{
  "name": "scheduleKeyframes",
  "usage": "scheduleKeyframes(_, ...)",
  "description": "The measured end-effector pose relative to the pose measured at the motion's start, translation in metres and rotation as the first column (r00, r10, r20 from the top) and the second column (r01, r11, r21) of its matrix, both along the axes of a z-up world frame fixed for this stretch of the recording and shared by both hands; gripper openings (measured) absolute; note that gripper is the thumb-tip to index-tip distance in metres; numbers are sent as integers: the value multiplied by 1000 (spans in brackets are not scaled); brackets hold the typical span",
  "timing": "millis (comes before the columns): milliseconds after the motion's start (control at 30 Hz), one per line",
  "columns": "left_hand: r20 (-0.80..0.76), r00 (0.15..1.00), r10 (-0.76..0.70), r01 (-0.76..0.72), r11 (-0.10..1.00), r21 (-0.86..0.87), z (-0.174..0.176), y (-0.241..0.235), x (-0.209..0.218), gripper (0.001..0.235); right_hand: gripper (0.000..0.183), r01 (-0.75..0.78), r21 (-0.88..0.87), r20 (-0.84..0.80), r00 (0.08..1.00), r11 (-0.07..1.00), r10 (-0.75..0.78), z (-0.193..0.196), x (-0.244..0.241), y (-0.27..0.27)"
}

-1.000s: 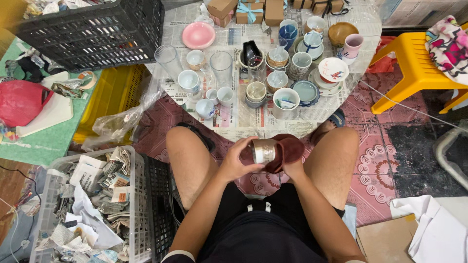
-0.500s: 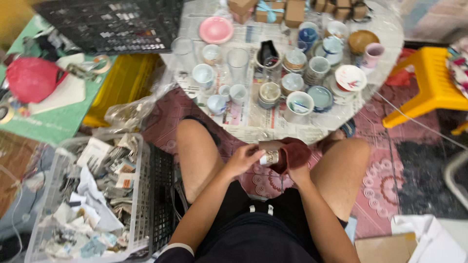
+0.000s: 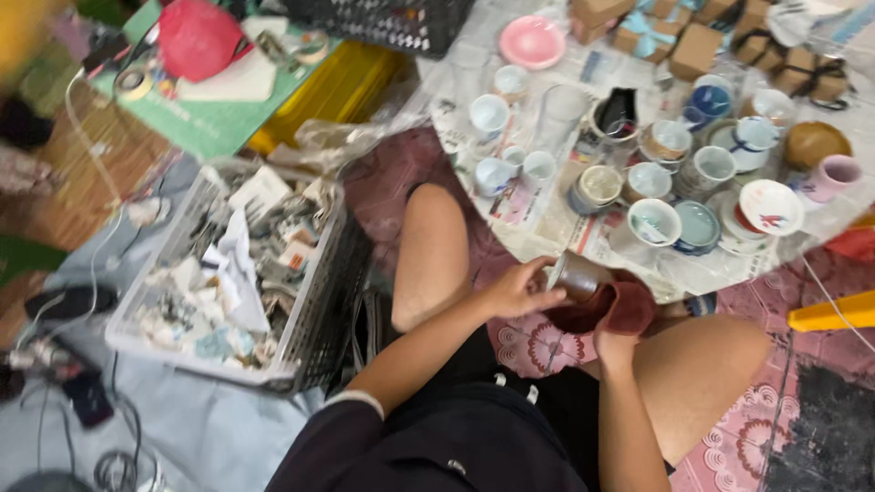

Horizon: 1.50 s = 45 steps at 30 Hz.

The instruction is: The person sits on the floor and wipes various ceramic cups and mugs with a brown cloth. They pick up each item from a table covered in newspaper, wipe it thoroughly, and place it back down. The person handles multiple cups of different colors and sizes one by one.

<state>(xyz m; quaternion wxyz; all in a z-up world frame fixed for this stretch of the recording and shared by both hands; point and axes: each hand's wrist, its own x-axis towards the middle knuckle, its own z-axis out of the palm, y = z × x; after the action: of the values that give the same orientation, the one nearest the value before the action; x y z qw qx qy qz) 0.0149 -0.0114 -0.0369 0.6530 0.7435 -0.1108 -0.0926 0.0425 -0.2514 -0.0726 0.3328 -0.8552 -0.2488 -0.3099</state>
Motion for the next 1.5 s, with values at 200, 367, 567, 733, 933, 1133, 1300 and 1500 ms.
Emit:
scheduleKeyframes(200,-84,996,14,-12,1000,20,-79,-9,22,90,18,-198,573,-288,860,796,421,82,-40,45)
scheduleKeyframes(367,-114,992,-51,57,997,49,-82,-1,24,89,27,-166,479,-419,820,862,390,90,-46,46)
scheduleKeyframes(567,194,981,24,-14,998,-54,-5,7,-10,80,14,-176,351,-291,913,920,286,53,-33,34)
scheduleKeyframes(733,556,828,72,-74,997,-18,27,7,-18,85,17,-164,244,-116,974,956,196,34,-19,24)
scheduleKeyframes(933,-204,979,-17,2,997,-73,-13,6,-2,79,16,-76,288,-242,959,955,149,57,-31,30)
scheduleKeyframes(1133,-215,958,-187,152,974,-169,-50,14,16,72,17,-74,658,-309,881,749,359,91,-53,47)
scheduleKeyframes(1300,-120,985,-127,120,991,-68,-43,14,10,71,14,-134,484,-302,902,865,309,89,-46,38)
scheduleKeyframes(1500,117,991,-63,79,988,-132,1,13,-8,84,13,-152,284,-181,961,947,209,36,-26,16)
